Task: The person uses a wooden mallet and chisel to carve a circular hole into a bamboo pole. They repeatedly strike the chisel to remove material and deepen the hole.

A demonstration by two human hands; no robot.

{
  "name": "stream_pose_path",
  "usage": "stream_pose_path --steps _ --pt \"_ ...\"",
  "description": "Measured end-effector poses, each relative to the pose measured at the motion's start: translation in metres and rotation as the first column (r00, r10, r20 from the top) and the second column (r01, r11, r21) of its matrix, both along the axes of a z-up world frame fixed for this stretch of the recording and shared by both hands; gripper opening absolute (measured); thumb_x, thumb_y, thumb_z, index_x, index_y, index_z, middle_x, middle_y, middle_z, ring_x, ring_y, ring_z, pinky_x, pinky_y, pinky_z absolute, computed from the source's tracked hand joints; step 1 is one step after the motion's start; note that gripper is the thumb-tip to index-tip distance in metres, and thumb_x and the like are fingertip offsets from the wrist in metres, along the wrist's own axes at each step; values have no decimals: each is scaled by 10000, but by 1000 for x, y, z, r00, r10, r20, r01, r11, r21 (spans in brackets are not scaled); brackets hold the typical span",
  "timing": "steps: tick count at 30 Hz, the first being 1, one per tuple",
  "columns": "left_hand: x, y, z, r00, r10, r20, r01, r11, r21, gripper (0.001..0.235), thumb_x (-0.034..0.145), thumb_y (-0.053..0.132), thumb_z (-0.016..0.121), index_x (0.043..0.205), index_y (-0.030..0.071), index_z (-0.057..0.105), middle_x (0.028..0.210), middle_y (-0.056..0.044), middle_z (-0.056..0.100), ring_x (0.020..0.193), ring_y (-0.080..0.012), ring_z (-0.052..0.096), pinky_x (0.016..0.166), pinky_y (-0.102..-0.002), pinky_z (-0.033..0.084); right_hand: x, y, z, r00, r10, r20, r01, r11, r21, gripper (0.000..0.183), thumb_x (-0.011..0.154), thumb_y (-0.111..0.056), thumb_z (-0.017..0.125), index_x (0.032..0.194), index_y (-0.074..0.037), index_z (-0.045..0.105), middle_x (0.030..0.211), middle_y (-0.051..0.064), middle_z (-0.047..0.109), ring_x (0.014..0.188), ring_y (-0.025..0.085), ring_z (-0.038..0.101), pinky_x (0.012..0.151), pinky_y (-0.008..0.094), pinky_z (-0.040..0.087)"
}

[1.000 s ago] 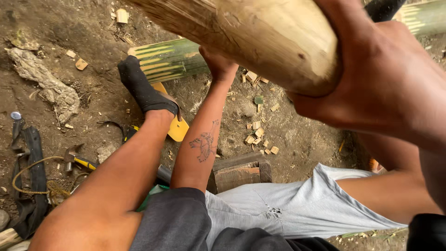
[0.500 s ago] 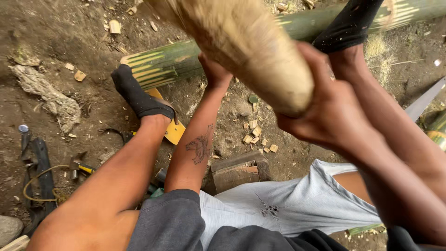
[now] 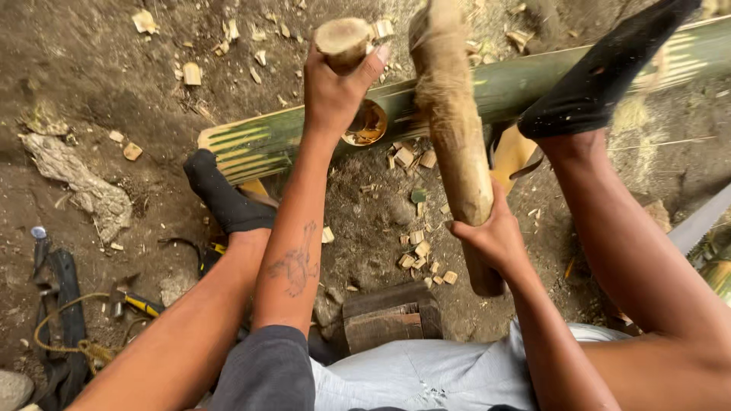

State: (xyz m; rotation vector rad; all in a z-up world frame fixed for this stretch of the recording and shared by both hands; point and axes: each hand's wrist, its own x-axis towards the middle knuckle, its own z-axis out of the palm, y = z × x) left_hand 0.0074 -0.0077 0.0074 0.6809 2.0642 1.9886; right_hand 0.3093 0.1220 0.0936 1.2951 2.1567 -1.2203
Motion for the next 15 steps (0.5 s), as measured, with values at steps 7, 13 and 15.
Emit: stream_pose_path --steps 7,13,15 --pt "24 -11 33 998 67 5 -66 997 -40 303 929 293 748 1076 31 704 884 -82 754 781 -173 801 701 -317 672 14 -2 -25 1000 -8 23 9 999 -39 1104 645 -205 829 1566 -94 231 1319 290 599 1101 401 685 905 511 599" --pt "30 4 28 980 -184 76 173 975 139 132 985 187 699 1043 70 712 862 -56 739 782 -165 759 710 -309 656 15 -8 -23 1000 7 -13 -8 999 -38 1102 651 -208 816 1567 -75 218 1339 282 594 1147 402 669 970 497 568" --pt "35 2 21 976 -197 95 180 970 160 112 990 181 703 991 69 709 844 -56 726 767 -167 736 705 -314 618 15 -8 -20 999 25 -36 -26 999 -22 1092 657 -199 827 1563 -70 231 1327 286 608 1149 405 669 978 504 561"
